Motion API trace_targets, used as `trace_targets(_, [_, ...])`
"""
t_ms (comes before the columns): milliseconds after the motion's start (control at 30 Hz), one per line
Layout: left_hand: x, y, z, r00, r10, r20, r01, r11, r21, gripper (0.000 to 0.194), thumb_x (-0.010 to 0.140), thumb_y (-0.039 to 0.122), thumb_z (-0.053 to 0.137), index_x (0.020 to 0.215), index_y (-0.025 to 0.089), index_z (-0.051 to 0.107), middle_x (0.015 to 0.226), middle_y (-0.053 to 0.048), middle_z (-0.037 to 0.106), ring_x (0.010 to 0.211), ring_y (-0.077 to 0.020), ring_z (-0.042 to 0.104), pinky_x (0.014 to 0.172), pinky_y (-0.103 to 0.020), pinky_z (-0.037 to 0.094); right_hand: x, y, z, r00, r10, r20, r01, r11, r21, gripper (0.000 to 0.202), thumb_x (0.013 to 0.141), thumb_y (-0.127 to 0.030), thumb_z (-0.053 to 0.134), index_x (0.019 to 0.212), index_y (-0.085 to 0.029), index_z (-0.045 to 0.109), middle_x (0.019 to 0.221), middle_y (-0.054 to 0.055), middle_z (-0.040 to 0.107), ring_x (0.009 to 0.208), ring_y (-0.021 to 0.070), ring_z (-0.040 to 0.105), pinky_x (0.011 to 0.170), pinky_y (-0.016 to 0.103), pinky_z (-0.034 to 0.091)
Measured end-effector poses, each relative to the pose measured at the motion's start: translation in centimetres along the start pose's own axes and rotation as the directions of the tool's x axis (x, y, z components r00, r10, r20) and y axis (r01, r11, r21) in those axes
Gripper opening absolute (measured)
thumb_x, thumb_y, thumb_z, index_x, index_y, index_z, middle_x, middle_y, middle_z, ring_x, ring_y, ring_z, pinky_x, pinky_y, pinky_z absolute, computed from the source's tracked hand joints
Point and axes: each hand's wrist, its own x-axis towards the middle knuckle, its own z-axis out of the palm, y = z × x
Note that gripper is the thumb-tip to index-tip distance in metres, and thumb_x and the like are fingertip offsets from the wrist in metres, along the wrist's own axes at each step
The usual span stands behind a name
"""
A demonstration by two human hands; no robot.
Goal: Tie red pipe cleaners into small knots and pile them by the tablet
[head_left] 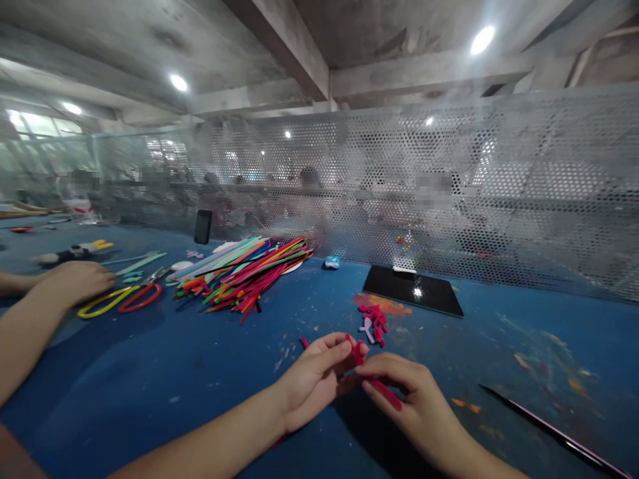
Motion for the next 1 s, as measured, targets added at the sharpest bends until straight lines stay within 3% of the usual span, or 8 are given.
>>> trace_targets(133, [0.0,0.1,0.1,1.0,0.006,-0.003,-0.006,0.998,0.065,0.006,0.076,0.017,0.059,0.081,0.015,0.057,0.087,-0.005,0.063,0.077,-0.0124,0.057,0.071,-0.026,0.042,-0.1,0.0,0.2,0.999,0.026,0.044,-0.026,1.0,0.0,0.037,0.076,-0.006,0.053,0.101,-0.031,0.064,0.09,0.0,0.067,0.083,0.0157,0.06,0.077,0.028,0.045])
trace_targets(300, [0.0,0.1,0.3,0.992,0.112,-0.051,-0.102,0.98,0.168,0.011,0.07,0.013,0.064,0.079,0.013,0.058,0.081,-0.003,0.062,0.073,-0.0112,0.057,0.071,-0.024,0.043,-0.4,0.5,0.2,0.993,0.116,0.038,-0.118,0.992,0.054,0.05,0.071,0.002,0.046,0.105,-0.031,0.061,0.103,-0.001,0.065,0.094,0.016,0.058,0.088,0.031,0.04])
trace_targets(433, [0.1,0.0,0.4,0.985,0.127,-0.117,-0.091,0.959,0.268,0.024,0.067,0.017,0.069,0.087,0.014,0.055,0.081,-0.005,0.065,0.075,-0.0121,0.06,0.068,-0.021,0.044,0.0,1.1,0.2,0.96,0.271,-0.073,-0.239,0.925,0.294,0.023,0.076,-0.013,0.052,0.095,-0.025,0.059,0.081,0.0,0.064,0.065,0.0138,0.059,0.058,0.026,0.049])
trace_targets(500, [0.0,-0.1,0.4,0.984,0.136,-0.115,-0.084,0.923,0.376,0.031,0.063,0.018,0.072,0.088,0.015,0.053,0.078,-0.004,0.065,0.071,-0.012,0.061,0.067,-0.021,0.044,0.3,1.3,0.2,0.938,0.345,-0.04,-0.304,0.871,0.385,0.016,0.077,-0.028,0.057,0.092,-0.022,0.058,0.071,-0.001,0.06,0.054,0.0126,0.056,0.046,0.023,0.046])
trace_targets(633, [-0.1,-0.4,0.3,0.979,0.192,-0.062,-0.117,0.79,0.601,0.038,0.057,0.016,0.074,0.086,0.018,0.051,0.077,0.002,0.06,0.056,-0.0069,0.057,0.058,-0.019,0.042,0.4,1.5,0.1,0.906,0.419,0.06,-0.411,0.835,0.365,0.021,0.071,-0.037,0.064,0.077,-0.017,0.063,0.059,-0.001,0.058,0.051,0.012,0.053,0.045,0.022,0.044])
trace_targets(867, [-0.2,0.1,0.8,0.98,0.198,-0.002,-0.125,0.63,0.767,0.018,0.063,0.019,0.068,0.076,0.015,0.056,0.07,0.002,0.059,0.064,-0.01,0.055,0.062,-0.021,0.041,0.3,1.2,-0.1,0.938,0.347,-0.01,-0.33,0.898,0.29,0.016,0.074,-0.033,0.061,0.072,-0.017,0.061,0.058,-0.003,0.054,0.049,0.0091,0.048,0.046,0.02,0.039])
trace_targets(1000, [0.0,0.2,0.9,0.99,0.142,0.021,-0.11,0.656,0.747,0.015,0.064,0.018,0.067,0.076,0.014,0.059,0.07,0.002,0.06,0.065,-0.0102,0.054,0.064,-0.022,0.039,0.5,1.3,-0.2,0.936,0.351,-0.023,-0.333,0.904,0.268,0.015,0.073,-0.031,0.062,0.072,-0.016,0.061,0.058,-0.002,0.055,0.049,0.0092,0.047,0.048,0.021,0.038])
